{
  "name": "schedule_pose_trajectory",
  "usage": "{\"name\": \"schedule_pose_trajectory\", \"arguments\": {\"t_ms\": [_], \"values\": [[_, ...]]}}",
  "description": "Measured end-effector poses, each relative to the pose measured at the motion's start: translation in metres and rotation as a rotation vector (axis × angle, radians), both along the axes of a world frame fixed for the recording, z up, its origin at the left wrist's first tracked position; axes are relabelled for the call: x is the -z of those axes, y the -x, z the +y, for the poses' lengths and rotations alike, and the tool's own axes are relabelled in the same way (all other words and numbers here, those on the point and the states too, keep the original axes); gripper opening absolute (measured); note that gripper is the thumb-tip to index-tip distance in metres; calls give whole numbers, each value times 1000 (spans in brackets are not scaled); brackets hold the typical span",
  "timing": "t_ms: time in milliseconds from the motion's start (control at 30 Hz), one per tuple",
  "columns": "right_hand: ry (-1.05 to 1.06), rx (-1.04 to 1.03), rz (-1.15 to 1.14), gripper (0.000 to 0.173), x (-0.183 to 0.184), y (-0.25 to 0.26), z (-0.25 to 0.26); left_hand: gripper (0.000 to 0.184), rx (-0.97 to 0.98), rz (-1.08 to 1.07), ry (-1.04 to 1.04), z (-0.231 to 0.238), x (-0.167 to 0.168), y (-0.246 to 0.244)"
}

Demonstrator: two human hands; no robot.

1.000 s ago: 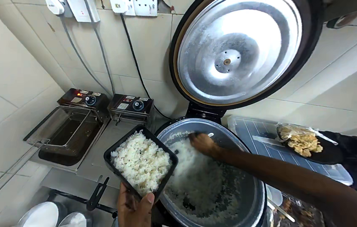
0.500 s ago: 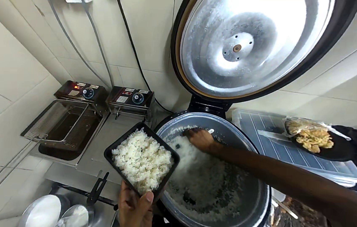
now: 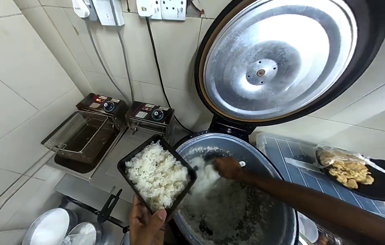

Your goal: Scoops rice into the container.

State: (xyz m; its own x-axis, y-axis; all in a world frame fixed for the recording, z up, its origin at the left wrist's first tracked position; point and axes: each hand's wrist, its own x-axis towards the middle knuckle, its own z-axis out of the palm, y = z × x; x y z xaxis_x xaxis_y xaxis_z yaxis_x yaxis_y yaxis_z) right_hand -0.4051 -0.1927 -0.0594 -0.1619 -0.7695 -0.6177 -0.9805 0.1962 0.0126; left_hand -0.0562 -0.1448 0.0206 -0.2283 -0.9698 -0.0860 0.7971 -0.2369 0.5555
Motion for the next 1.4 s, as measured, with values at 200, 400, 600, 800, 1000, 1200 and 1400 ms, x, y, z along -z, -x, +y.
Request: {"name": "schedule_pose_trajectory", "arguments": {"t_ms": [200, 400, 600, 800, 1000, 1200, 1400], "values": [[52, 7, -47, 29, 17, 11, 3, 95, 13, 2, -12, -1, 3, 1], [93, -14, -132, 27, 22, 25, 5, 93, 31, -2, 17, -1, 9, -7], [-19, -125, -39, 28, 14, -13, -1, 92, -15, -42, -12, 0, 14, -9], [-97, -78, -100, 28, 11, -44, 5, 94, -19, 6, -15, 3, 15, -7], [-98, 36, -190, 34, 8, -46, 17, 90, 25, 69, -4, -5, 18, -1], [73, 115, -288, 35, 11, -78, -13, 85, 57, 75, 39, -5, 20, -12], [44, -36, -160, 33, 23, -121, -20, 82, 27, 58, 36, 8, 20, -37]]}}
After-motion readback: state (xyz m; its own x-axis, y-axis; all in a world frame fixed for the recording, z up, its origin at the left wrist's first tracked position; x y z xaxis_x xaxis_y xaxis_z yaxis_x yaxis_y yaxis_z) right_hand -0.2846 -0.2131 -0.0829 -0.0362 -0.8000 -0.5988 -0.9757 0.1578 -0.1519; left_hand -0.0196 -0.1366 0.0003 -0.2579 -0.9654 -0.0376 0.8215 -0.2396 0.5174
